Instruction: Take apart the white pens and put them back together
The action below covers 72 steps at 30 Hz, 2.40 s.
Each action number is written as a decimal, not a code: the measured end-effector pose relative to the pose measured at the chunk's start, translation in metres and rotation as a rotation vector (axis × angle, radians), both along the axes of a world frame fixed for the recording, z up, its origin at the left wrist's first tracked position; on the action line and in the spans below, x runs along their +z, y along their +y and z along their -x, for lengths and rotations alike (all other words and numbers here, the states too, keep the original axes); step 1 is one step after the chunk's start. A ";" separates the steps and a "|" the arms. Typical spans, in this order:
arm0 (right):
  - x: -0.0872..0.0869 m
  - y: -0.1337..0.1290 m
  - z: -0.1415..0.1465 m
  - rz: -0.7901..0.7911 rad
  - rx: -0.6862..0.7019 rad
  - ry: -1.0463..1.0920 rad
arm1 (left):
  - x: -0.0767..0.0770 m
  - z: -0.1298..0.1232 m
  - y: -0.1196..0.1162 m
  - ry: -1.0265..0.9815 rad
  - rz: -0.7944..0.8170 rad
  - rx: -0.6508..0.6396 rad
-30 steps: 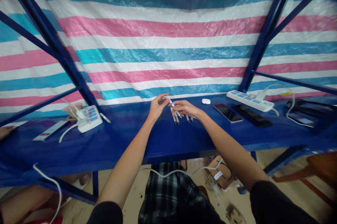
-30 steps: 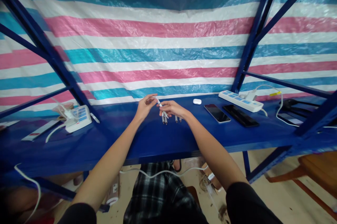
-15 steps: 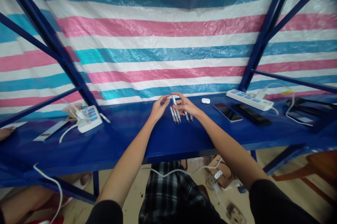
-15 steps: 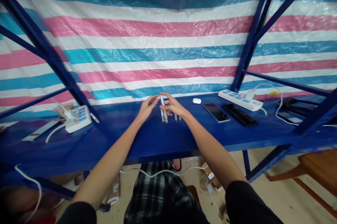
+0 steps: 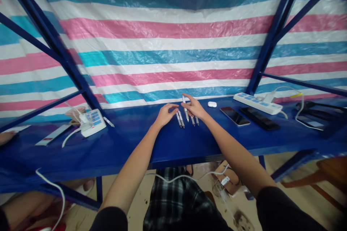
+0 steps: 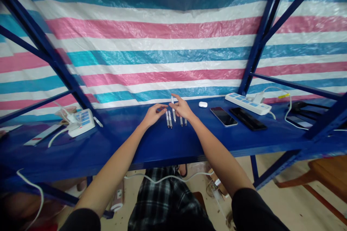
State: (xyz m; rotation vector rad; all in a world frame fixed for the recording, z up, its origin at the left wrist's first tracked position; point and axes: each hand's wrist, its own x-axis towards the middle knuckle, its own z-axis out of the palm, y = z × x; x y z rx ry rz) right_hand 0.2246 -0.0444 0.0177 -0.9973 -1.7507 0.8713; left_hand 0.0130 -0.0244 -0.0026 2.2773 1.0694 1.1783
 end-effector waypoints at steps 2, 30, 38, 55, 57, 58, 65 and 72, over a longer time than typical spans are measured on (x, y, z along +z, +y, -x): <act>-0.004 0.004 -0.002 -0.040 -0.142 -0.220 | -0.002 0.001 -0.001 0.138 -0.047 -0.030; 0.004 -0.015 0.021 -0.021 -0.187 -0.977 | -0.005 0.003 -0.001 0.320 -0.064 -0.069; 0.013 -0.016 0.013 -0.077 -0.266 -0.972 | 0.004 0.002 -0.011 0.323 -0.316 0.043; -0.008 0.013 -0.017 0.162 0.102 -0.141 | 0.011 -0.005 -0.015 0.525 -0.545 0.077; -0.007 0.011 -0.016 0.195 0.118 -0.143 | 0.011 -0.005 -0.015 0.526 -0.550 0.054; -0.007 0.011 -0.016 0.205 0.124 -0.147 | 0.011 -0.005 -0.015 0.526 -0.545 0.046; -0.007 0.010 -0.012 0.052 0.073 -0.214 | 0.015 -0.004 -0.016 0.424 -0.377 -0.015; -0.004 0.006 -0.009 -0.147 0.024 -0.285 | 0.014 0.000 -0.013 0.336 -0.233 -0.047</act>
